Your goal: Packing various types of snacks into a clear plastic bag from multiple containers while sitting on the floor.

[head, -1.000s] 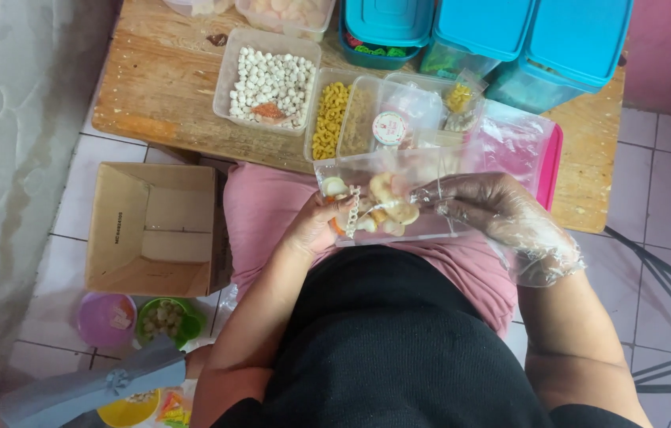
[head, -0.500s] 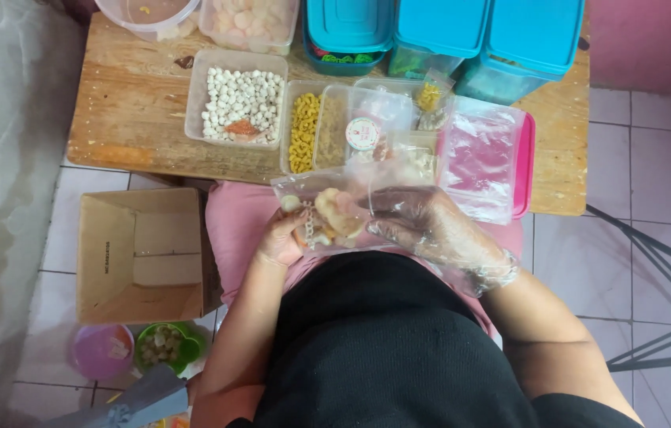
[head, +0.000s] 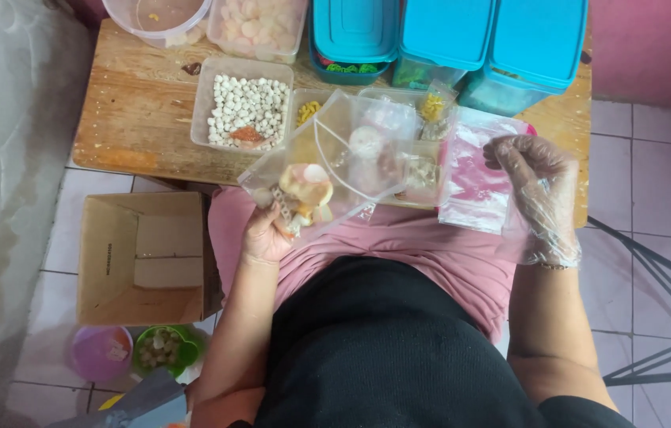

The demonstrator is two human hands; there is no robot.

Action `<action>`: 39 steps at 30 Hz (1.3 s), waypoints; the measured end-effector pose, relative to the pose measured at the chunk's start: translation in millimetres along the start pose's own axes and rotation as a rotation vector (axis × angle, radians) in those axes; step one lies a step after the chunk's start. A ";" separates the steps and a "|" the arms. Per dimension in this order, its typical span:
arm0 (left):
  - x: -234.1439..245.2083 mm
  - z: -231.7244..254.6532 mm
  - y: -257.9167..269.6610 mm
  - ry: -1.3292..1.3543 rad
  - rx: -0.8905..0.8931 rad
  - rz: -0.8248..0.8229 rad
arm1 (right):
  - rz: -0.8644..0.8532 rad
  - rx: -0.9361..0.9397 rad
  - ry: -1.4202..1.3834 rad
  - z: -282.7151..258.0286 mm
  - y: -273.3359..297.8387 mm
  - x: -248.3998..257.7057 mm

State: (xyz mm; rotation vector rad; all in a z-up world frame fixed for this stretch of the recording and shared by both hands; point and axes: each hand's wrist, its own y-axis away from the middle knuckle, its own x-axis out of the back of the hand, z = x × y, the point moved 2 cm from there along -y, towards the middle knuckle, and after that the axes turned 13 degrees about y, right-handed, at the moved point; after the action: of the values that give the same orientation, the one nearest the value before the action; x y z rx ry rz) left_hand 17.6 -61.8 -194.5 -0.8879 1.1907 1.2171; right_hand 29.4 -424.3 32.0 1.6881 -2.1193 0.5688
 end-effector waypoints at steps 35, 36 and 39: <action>-192.9 -78.7 33.6 0.013 0.095 -0.303 | -0.169 0.014 -0.454 0.3 39.1 -47.1; -192.0 -79.6 34.9 -0.008 0.109 -0.322 | -0.153 -0.022 -0.529 11.5 37.5 -47.0; -168.0 -89.8 33.7 0.027 0.148 -0.323 | -0.140 -0.018 -0.469 -26.4 44.0 -42.8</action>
State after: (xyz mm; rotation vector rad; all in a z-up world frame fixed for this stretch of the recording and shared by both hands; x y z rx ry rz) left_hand -23.1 -177.8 -45.1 -0.9446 1.0939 0.8489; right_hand -3.5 -366.1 28.5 2.0987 -2.2680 0.1157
